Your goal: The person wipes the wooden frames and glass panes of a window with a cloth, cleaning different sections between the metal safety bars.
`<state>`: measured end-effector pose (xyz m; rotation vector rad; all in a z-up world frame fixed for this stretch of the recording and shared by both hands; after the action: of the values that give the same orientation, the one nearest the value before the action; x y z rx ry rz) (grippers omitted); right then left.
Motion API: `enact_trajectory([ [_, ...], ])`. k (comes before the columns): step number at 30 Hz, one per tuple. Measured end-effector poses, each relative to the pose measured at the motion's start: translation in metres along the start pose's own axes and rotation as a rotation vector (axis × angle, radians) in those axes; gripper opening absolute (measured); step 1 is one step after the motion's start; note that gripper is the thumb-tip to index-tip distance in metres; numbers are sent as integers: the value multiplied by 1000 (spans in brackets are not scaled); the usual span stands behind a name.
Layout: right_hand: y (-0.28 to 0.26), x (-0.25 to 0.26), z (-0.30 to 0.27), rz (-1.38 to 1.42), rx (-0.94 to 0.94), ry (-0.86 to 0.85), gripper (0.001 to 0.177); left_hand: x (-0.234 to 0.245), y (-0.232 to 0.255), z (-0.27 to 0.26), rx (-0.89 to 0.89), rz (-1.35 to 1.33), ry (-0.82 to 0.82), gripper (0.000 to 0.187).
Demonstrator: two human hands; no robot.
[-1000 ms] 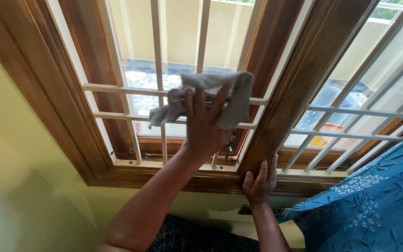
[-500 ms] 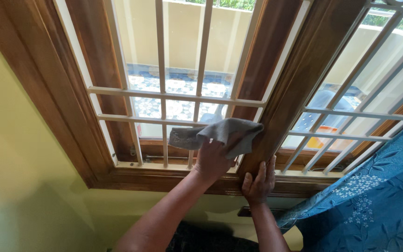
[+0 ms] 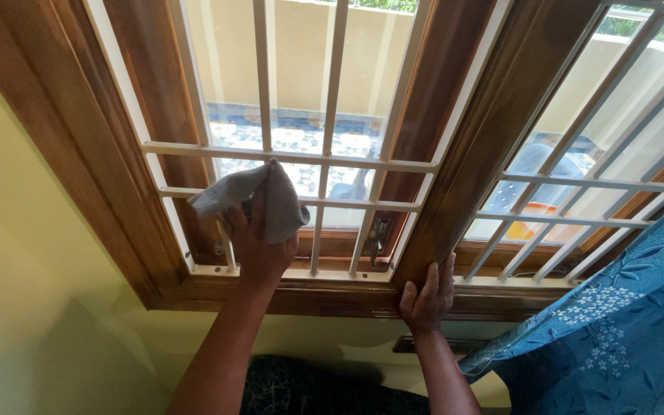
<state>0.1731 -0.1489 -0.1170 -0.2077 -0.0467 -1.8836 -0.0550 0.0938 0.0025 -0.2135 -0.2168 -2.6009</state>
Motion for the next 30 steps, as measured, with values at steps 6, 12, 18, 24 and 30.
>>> enact_trajectory([
  [6, -5, 3, 3, 11, 9, 6, 55, 19, -64, 7, 270, 154, -12, 66],
  [12, -4, 4, 4, 8, -16, -4, 55, 30, -64, 13, 268, 150, 32, 61],
  [18, -2, 3, 2, 8, -29, -17, 55, 20, 10, 19, 152, 33, 24, 55],
  [24, -6, 6, 5, 40, 2, 6, 54, 1, 60, 20, 163, -127, -92, 57],
  [30, -8, 6, 7, 23, 0, 12, 55, 3, 113, 14, 25, -250, -3, 65],
])
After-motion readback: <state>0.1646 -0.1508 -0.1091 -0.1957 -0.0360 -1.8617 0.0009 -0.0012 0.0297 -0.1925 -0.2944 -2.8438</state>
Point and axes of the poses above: each hand's wrist, its own z-axis towards the middle knuckle, its own x-axis out of the back of the hand, y = z × x, the point moved 10 cm from there along z, towards the middle knuckle, and after that the axes turned 1 degree about y, right-handed, at the moved point
